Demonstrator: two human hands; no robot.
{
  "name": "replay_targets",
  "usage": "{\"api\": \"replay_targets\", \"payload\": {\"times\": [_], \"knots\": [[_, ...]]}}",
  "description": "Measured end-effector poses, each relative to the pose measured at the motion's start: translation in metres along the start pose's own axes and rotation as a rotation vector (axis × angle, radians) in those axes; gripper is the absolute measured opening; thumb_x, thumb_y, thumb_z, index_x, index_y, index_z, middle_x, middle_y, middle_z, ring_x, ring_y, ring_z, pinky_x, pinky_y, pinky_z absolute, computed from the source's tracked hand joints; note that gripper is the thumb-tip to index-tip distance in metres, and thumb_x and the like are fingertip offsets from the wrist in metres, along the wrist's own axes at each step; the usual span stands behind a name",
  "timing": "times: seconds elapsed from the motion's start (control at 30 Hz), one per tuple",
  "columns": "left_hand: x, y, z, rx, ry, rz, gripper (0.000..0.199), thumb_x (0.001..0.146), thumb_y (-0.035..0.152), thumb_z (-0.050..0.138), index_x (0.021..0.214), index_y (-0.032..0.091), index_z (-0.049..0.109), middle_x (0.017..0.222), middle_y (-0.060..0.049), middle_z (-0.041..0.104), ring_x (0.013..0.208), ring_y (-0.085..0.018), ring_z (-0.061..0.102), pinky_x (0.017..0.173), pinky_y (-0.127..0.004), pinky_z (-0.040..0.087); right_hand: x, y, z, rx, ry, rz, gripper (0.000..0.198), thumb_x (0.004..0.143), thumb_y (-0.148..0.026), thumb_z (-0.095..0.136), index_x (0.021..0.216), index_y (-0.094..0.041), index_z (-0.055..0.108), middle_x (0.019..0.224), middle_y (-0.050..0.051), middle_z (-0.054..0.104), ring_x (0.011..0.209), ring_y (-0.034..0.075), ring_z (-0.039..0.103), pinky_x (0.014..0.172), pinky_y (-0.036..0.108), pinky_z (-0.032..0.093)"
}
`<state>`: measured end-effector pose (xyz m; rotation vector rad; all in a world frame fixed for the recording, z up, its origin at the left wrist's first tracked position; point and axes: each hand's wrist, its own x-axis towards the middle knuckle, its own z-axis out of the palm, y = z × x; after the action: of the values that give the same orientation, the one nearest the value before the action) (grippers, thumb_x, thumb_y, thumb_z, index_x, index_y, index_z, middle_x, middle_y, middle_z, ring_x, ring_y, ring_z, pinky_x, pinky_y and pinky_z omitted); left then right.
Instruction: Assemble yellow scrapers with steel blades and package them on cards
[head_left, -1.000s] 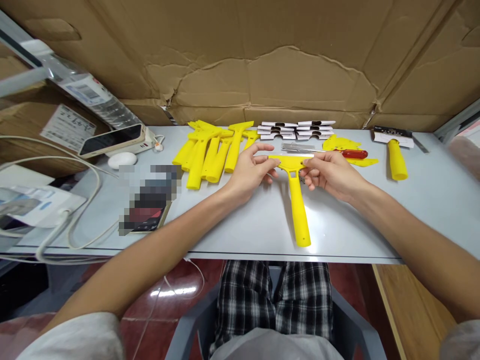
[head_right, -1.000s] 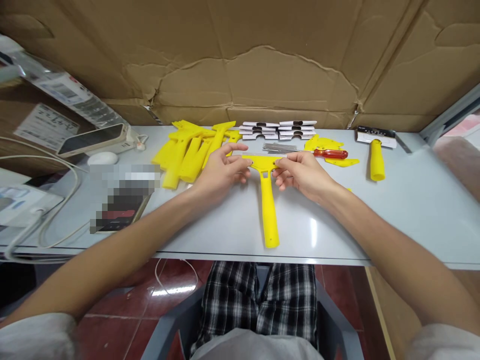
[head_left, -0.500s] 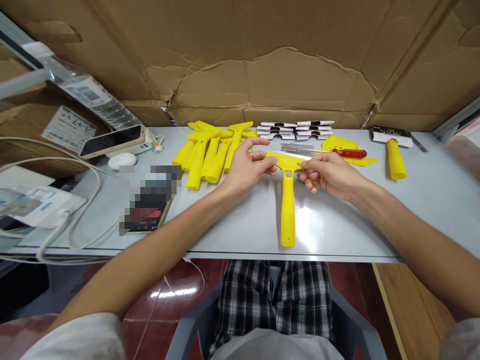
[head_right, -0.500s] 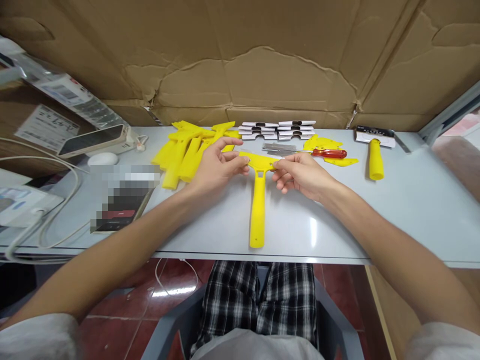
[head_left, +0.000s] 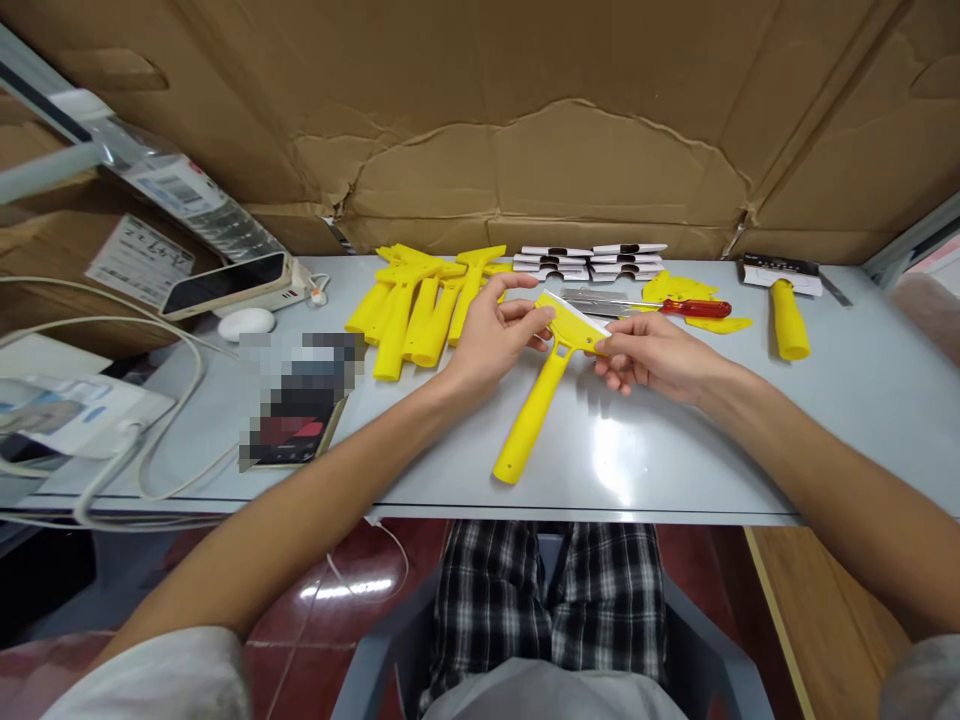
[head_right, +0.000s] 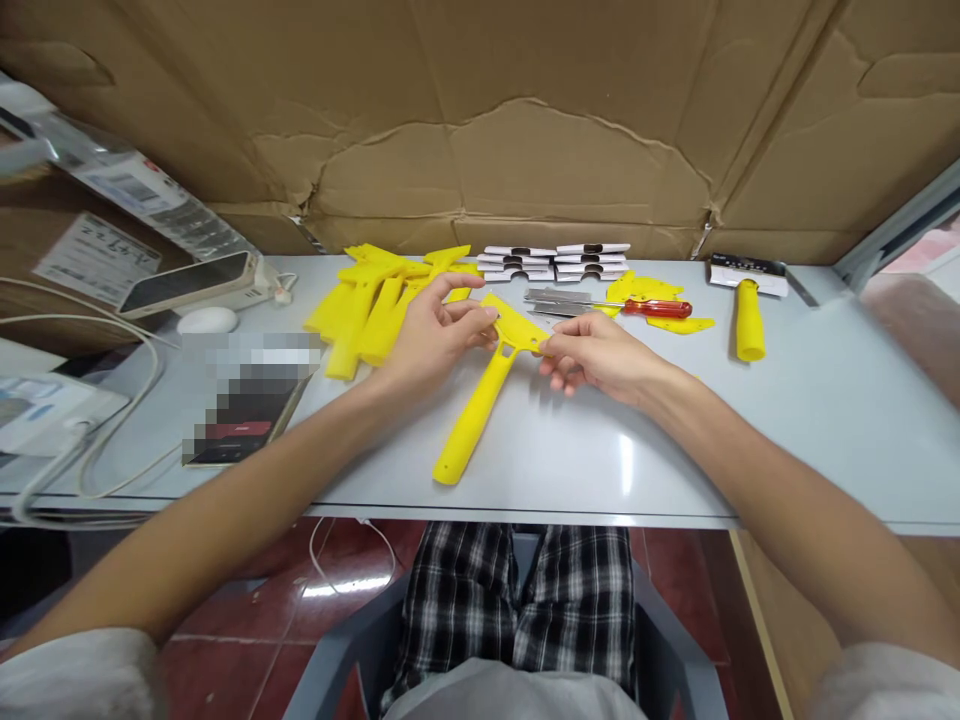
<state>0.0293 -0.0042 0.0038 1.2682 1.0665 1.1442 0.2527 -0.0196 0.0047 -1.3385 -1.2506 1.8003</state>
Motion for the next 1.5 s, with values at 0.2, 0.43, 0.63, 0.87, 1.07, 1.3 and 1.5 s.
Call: {"api": "replay_targets", "payload": {"times": [0.2,0.43,0.63,0.87,1.07,1.3,1.5], "knots": [[-0.011,-0.009,0.001,0.232,-0.109,0.045,0.085,0.074,0.021,0.093,0.148,0.027,0.053,0.12,-0.006,0.074,0.078,-0.012,0.073,0.076,-0.028,0.06,0.003,-0.001,0.0,0.049,0.099,-0.017,0.022,0.09,-0.019,0.076,0.087,-0.007,0.058,0.083,0.009,0.068,0.056,0.007,0.058,0.049,0.021,0.048],[-0.015,-0.015,-0.002,0.785,-0.158,0.38,0.044,0.091,0.027,0.075,0.134,0.02,0.072,0.116,-0.008,0.078,0.073,-0.016,0.061,0.077,-0.032,0.051,0.003,0.001,0.004,0.054,0.103,-0.034,0.016,0.096,-0.018,0.066,0.088,-0.006,0.06,0.083,0.009,0.067,0.058,0.008,0.06,0.05,0.02,0.049],[-0.016,-0.014,-0.002,0.927,-0.204,0.389,0.028,0.096,0.027,0.068,0.121,0.018,0.077,0.098,-0.008,0.076,0.072,-0.02,0.059,0.075,-0.034,0.048,0.002,0.004,0.009,0.064,0.1,-0.037,0.018,0.094,-0.018,0.069,0.085,-0.006,0.057,0.081,0.008,0.067,0.056,0.006,0.058,0.051,0.02,0.05],[-0.018,-0.013,-0.002,0.935,-0.13,0.4,0.062,0.094,0.034,0.077,0.152,0.017,0.065,0.107,-0.008,0.078,0.082,-0.022,0.067,0.085,-0.036,0.053,-0.001,-0.001,0.012,0.055,0.119,-0.073,0.017,0.096,-0.016,0.064,0.085,-0.005,0.058,0.082,0.008,0.066,0.057,0.007,0.06,0.05,0.019,0.05],[-0.018,-0.017,-0.002,1.047,-0.158,0.494,0.06,0.104,0.028,0.062,0.16,0.009,0.057,0.119,-0.015,0.078,0.108,-0.03,0.072,0.096,-0.042,0.057,-0.005,-0.004,0.016,0.042,0.131,-0.084,0.017,0.099,-0.016,0.064,0.086,-0.006,0.059,0.08,0.007,0.064,0.057,0.007,0.059,0.05,0.019,0.05],[-0.018,-0.02,0.0,1.11,-0.162,0.489,0.063,0.101,0.021,0.057,0.163,0.006,0.054,0.124,-0.018,0.077,0.114,-0.032,0.072,0.1,-0.046,0.058,-0.007,-0.002,0.023,0.055,0.131,-0.095,0.017,0.098,-0.017,0.065,0.087,-0.006,0.059,0.081,0.006,0.064,0.057,0.006,0.058,0.05,0.02,0.051],[-0.015,-0.015,-0.003,1.063,-0.153,0.44,0.069,0.09,0.012,0.06,0.158,0.006,0.06,0.127,-0.018,0.079,0.117,-0.032,0.073,0.103,-0.044,0.058,-0.004,0.002,0.018,0.062,0.066,-0.113,0.043,0.095,-0.047,0.077,0.102,-0.009,0.06,0.088,0.009,0.067,0.063,0.011,0.063,0.053,0.025,0.054]]}}
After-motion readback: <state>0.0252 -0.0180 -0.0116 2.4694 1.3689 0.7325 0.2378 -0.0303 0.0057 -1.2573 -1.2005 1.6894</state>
